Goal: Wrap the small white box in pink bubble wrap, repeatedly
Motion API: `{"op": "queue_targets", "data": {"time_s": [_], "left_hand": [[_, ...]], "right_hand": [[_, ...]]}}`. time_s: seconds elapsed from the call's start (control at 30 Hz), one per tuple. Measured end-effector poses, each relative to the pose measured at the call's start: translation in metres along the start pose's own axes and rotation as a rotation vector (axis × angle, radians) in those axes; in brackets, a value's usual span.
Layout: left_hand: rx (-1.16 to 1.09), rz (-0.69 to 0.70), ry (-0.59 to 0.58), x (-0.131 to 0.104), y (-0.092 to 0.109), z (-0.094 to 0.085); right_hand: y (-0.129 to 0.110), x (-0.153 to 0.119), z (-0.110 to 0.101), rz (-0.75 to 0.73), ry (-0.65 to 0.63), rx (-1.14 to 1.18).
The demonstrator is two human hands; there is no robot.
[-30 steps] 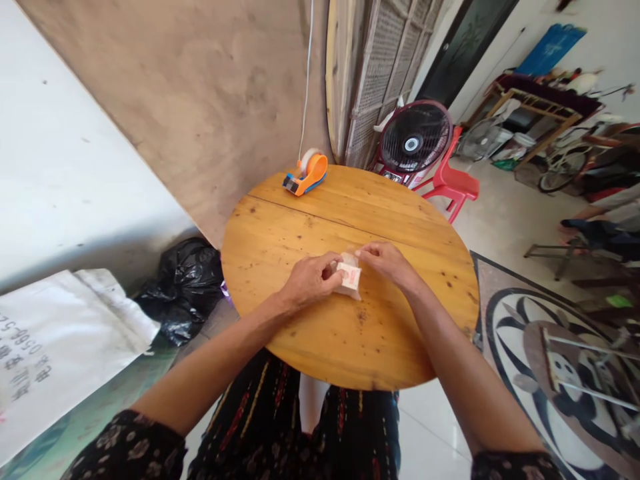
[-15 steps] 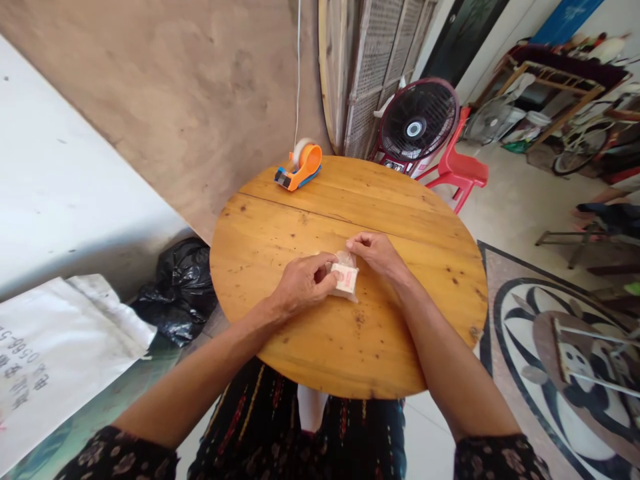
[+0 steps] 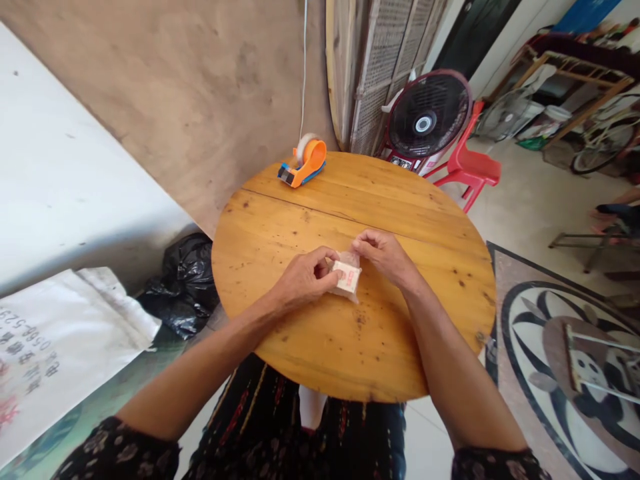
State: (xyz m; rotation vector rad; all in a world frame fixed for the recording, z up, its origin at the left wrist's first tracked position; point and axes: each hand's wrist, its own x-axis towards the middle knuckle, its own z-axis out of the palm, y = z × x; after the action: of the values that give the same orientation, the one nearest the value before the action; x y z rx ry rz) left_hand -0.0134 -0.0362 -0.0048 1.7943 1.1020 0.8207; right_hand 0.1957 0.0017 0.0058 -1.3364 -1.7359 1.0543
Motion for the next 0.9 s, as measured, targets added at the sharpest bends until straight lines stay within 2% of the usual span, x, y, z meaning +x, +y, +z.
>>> {"op": "queue_targets", "data": {"time_s": [0.23, 0.43, 0.63, 0.9], "left_hand": [[-0.01, -0.002, -0.002, 0.001, -0.003, 0.0], [-0.049, -0.024, -0.023, 0.001, -0.003, 0.0], [-0.044, -0.031, -0.021, 0.001, 0.0, -0.001], [-0.043, -0.041, -0.006, 0.001, -0.003, 0.0]], "right_hand": [[0.004, 0.0, 0.004, -0.043, -0.004, -0.059], [-0.013, -0.01, 0.004, -0.047, -0.037, -0.084], [-0.034, -0.026, -0.001, -0.116, -0.076, -0.301], [-0.042, -0.037, 0.002, -0.371, -0.124, -0.525]]}}
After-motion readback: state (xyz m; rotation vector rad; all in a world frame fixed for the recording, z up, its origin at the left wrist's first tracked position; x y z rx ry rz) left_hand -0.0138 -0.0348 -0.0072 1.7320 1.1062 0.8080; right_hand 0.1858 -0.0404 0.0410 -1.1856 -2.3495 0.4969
